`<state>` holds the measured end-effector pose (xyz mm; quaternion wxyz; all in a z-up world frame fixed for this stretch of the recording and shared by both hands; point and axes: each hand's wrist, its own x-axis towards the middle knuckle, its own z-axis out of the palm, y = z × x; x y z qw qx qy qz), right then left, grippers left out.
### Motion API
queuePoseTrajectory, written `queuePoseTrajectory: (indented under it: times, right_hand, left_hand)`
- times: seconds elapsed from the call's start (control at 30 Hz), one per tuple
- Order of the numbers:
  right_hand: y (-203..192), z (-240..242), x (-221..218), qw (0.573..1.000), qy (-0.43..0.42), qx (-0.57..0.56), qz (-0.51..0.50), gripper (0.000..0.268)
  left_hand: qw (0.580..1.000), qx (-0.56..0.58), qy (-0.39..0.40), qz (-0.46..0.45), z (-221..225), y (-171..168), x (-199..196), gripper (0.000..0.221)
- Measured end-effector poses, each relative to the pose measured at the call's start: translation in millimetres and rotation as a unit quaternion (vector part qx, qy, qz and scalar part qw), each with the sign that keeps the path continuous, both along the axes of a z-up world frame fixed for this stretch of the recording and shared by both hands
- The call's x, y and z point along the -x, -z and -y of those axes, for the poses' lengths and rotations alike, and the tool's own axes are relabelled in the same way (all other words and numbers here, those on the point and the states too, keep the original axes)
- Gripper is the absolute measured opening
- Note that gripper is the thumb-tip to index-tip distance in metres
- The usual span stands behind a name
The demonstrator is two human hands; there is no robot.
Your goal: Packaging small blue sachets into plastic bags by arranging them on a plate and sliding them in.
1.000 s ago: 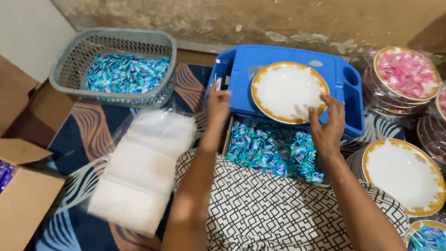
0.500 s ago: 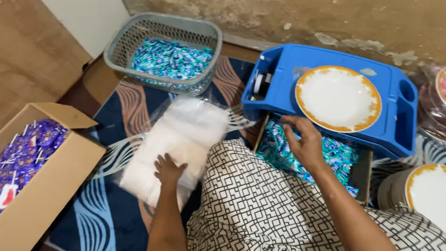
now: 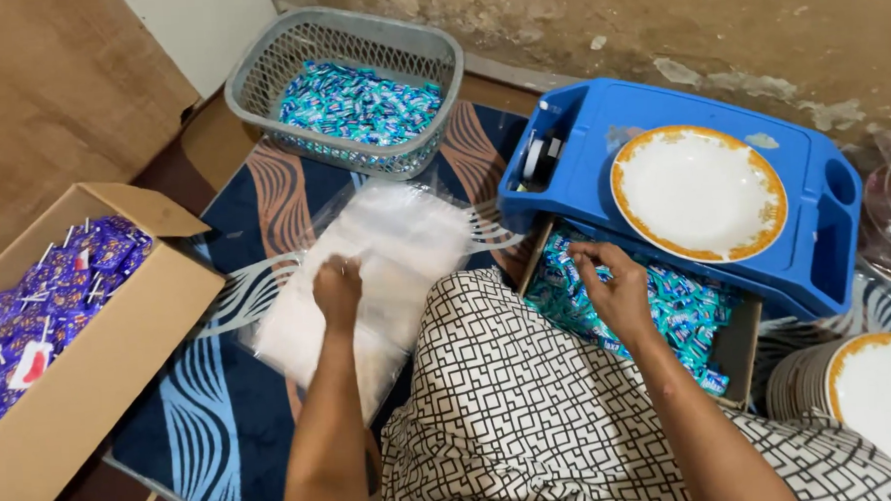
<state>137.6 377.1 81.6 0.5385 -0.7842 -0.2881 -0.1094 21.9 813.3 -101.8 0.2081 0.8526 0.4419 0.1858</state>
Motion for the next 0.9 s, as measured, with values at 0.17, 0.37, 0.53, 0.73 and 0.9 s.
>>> queuePoseTrajectory:
  times: [0.17, 0.37, 0.53, 0.73, 0.9]
  right_hand:
    - [6.4, 11.5, -9.0, 0.997, 0.008, -0.042, -0.06, 0.016]
    - [-20.0, -2.9, -2.1, 0.98, -0.025, -0.133, -0.145, 0.02]
    - [-44.6, -13.3, -19.6, 0.885, -0.138, -0.225, -0.384, 0.082]
    - [-56.9, -21.9, -75.5, 0.833, -0.138, -0.303, -0.443, 0.064]
    - [-125.9, -2.8, -81.8, 0.904, -0.154, -0.354, -0.183, 0.039]
  left_hand:
    - [0.943, 0.106, 0.109, 0.296, 16.8, -122.0, -49.9, 0.028]
    - [0.848, 0.131, 0.229, 0.46, 102.4, -259.4, -73.4, 0.021]
    - [0.777, 0.145, 0.336, 0.512, 186.5, -293.9, -51.9, 0.02]
    - [0.721, 0.169, 0.438, 0.51, 233.9, -269.3, -33.7, 0.022]
    - [0.705, 0.222, 0.438, 0.512, 238.2, -254.3, -40.4, 0.03]
